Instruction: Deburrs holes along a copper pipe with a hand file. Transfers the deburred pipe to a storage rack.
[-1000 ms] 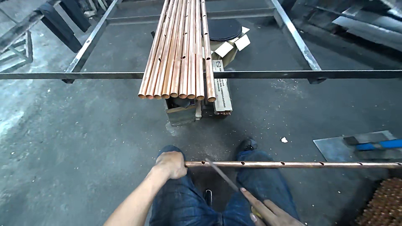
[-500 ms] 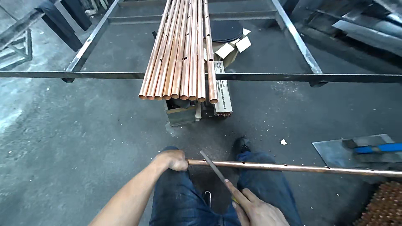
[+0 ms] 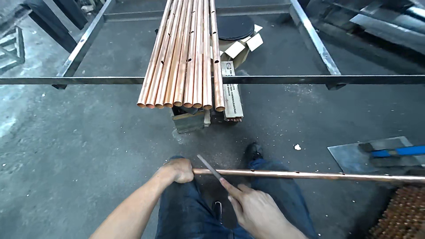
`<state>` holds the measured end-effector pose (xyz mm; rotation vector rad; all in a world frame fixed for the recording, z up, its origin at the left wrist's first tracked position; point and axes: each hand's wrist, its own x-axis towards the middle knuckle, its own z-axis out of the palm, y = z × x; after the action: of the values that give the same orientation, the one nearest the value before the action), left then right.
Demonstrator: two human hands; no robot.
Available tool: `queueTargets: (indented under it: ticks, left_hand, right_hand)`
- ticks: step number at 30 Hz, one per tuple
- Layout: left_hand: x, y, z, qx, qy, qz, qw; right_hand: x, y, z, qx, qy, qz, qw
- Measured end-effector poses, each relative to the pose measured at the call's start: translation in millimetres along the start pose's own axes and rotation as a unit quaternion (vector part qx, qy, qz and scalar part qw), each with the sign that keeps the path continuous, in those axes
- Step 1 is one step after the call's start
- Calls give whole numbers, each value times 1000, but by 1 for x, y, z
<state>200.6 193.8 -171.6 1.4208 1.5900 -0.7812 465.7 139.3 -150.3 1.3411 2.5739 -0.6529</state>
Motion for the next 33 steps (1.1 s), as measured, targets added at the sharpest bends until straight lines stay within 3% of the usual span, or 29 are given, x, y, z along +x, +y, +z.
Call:
queueTargets:
  ticks: [3,6,8,12,15,19,22,24,26,29,31,33]
  left_hand:
    - [0,-1,4,1,9,0,1000]
    - [-4,0,4,5,10,-5,1000]
    - [-6,3,5,7,5,0,1000]
    - [-13,13,6,13,16,-18,1000]
    - [-16,15,9,18,35,-30,999]
    - [-19,15,11,20,49,-32,998]
    - [-19,17,13,22,49,-34,998]
    - [-20,20,14,22,57,-36,998]
    - [-21,21,20,19,76,-38,996]
    - [-22,20,26,20,99,-40,994]
    - [-24,20,29,28,110,-38,993]
    - [-26,19,29,25,109,-39,993]
  right_hand:
    - [-3,2,-9,5,-17,2,1000]
    - [-41,-2,-22,37,0,-3,999]
    - [-59,-4,-24,45,-37,-4,998]
    - [-11,-4,-5,31,-29,16,999]
    - [37,-11,-22,20,-110,38,993]
    - [-15,-2,-37,42,-34,10,998]
    - [-59,-3,-45,48,-85,9,995]
    - [-52,-2,-34,50,-95,18,994]
    - [-17,-7,-20,44,-80,34,995]
    - [36,-17,-26,17,-136,61,989]
    - [29,-15,-34,19,-127,58,990]
    - [-10,-13,-43,36,-91,46,994]
